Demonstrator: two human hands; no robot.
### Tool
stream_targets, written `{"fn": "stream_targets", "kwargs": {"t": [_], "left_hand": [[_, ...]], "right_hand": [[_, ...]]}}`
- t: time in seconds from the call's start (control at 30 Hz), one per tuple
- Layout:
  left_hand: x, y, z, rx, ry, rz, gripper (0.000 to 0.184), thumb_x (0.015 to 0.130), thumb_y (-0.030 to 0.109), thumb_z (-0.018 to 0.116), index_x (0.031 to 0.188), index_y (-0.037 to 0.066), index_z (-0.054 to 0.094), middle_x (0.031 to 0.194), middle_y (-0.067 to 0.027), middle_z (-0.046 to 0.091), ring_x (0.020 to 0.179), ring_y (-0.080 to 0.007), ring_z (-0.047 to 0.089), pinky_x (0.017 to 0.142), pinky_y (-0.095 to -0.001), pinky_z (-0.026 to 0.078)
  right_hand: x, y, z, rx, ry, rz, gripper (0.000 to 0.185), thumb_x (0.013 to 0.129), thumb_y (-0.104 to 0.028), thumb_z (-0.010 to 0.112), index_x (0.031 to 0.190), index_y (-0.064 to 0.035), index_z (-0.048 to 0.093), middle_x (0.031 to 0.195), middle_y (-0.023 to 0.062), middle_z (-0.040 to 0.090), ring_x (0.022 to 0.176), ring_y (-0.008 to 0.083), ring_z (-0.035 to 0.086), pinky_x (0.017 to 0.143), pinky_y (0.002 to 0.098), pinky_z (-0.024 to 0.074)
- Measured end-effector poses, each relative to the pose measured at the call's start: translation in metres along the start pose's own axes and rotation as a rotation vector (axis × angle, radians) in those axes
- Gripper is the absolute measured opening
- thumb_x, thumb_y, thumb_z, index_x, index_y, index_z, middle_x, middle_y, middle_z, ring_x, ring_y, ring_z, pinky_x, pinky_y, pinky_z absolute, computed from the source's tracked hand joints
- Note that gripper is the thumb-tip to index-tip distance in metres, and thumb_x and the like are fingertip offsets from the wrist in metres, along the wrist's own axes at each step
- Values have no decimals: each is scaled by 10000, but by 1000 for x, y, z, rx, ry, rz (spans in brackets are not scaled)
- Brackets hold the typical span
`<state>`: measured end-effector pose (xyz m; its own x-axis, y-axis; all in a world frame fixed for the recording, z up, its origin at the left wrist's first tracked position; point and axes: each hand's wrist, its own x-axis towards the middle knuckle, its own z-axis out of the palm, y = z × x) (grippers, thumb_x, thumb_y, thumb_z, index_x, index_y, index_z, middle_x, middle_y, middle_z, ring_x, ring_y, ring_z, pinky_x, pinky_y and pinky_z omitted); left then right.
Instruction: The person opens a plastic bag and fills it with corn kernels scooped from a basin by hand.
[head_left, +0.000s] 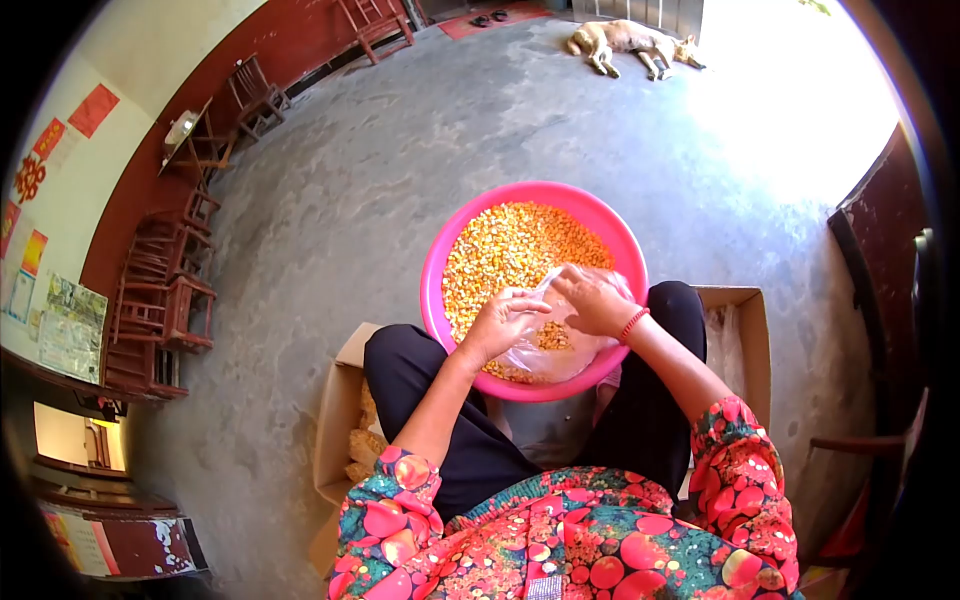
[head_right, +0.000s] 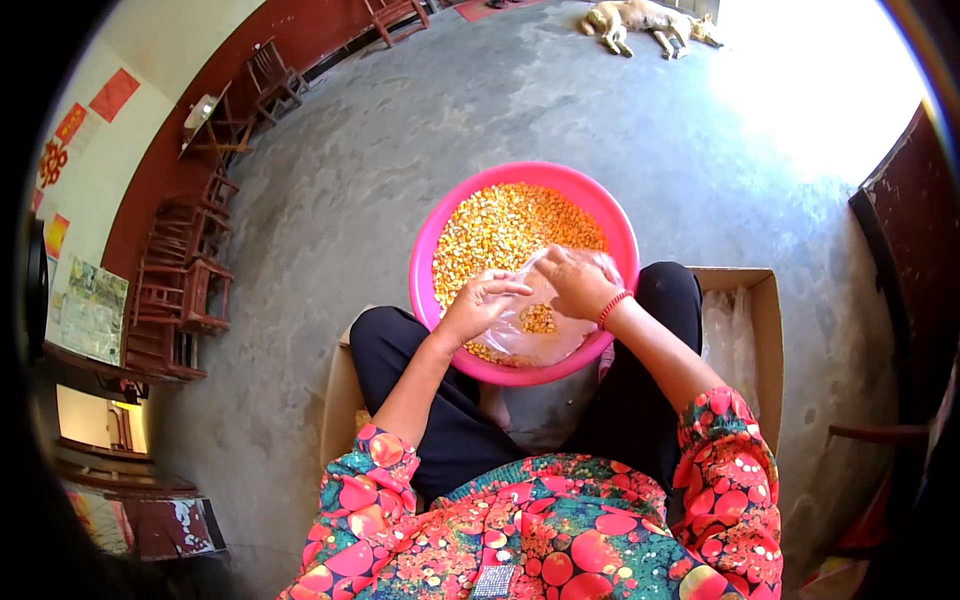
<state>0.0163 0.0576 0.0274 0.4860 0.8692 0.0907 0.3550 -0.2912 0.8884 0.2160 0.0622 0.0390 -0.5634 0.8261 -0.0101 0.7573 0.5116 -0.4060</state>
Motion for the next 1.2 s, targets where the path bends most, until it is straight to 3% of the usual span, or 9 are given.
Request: {"fn": "stream_targets", "kwargs": {"t": [0.1, 0.2, 0.37, 0.53, 0.7, 0.9, 1.0, 1.1, 1.2], "left_hand": [[-2, 5, 1, 284, 14, -64, 254, 671, 61, 574, 899, 140, 655, 967, -108, 532, 898, -234, 520, 788, -298, 421], [-1, -11, 3, 386, -10, -152, 288, 637, 85, 596, 920, 112, 640, 895, -145, 585, 857, -270, 547, 762, -322, 439], [5, -14, 23, 209, -49, -113, 274, 702, 35, 522, 959, 68, 612, 866, -161, 608, 759, -250, 596, 696, -319, 455], [-1, -10, 38, 197, -187, -203, 250, 800, 172, 528, 1008, 43, 581, 840, -159, 612, 740, -221, 595, 685, -309, 448], [-1, -13, 39, 148, -227, -237, 294, 808, 195, 527, 1046, 25, 550, 939, -152, 599, 842, -215, 584, 753, -301, 436], [-3, -5, 39, 158, -152, -170, 323, 812, 172, 522, 1099, 27, 508, 1057, -128, 560, 931, -212, 556, 807, -297, 421], [-2, 1, 36, 117, -148, -142, 287, 819, 116, 498, 1090, 24, 508, 1029, -110, 569, 888, -174, 561, 777, -285, 433], [0, -4, 33, -149, -97, -290, 208, 772, 40, 459, 928, 34, 595, 891, -113, 609, 798, -181, 583, 731, -293, 441], [1, -15, 27, -60, -54, -241, 309, 709, -85, 355, 799, 13, 633, 853, -61, 613, 710, -109, 545, 676, -235, 441]], "right_hand": [[7, 28, 20, -92, 167, -12, 508, 663, -146, 593, 1142, -64, 445, 1131, 139, 449, 1064, 295, 430, 860, 366, 387], [17, 47, 44, -222, -318, -74, 267, 647, -165, 577, 901, -91, 611, 886, 122, 594, 833, 270, 570, 732, 369, 449], [24, 22, -7, 203, 0, -27, 161, 730, -201, 486, 727, -86, 598, 685, 131, 592, 668, 308, 567, 626, 398, 446], [69, 36, 6, 115, 418, 152, 177, 764, -196, 462, 826, -54, 549, 793, 175, 563, 726, 325, 571, 628, 409, 462], [64, 20, 38, 102, 211, 218, 326, 790, -254, 465, 1054, -67, 430, 965, 190, 468, 779, 336, 571, 627, 439, 471], [73, 28, 72, 21, 219, 131, 211, 787, -223, 477, 905, -58, 535, 895, 147, 510, 752, 332, 569, 628, 442, 460], [85, 50, 85, 599, 388, 203, 187, 778, -199, 495, 839, -33, 554, 637, 90, 552, 639, 210, 565, 481, 329, 443], [74, 45, 55, 1354, 18, 515, 181, 785, -199, 497, 827, -30, 548, 653, 61, 548, 635, 157, 552, 480, 282, 444], [66, 42, 39, 1583, -10, 363, 170, 791, -184, 493, 838, -28, 542, 723, 74, 535, 691, 140, 555, 563, 268, 482]]}}
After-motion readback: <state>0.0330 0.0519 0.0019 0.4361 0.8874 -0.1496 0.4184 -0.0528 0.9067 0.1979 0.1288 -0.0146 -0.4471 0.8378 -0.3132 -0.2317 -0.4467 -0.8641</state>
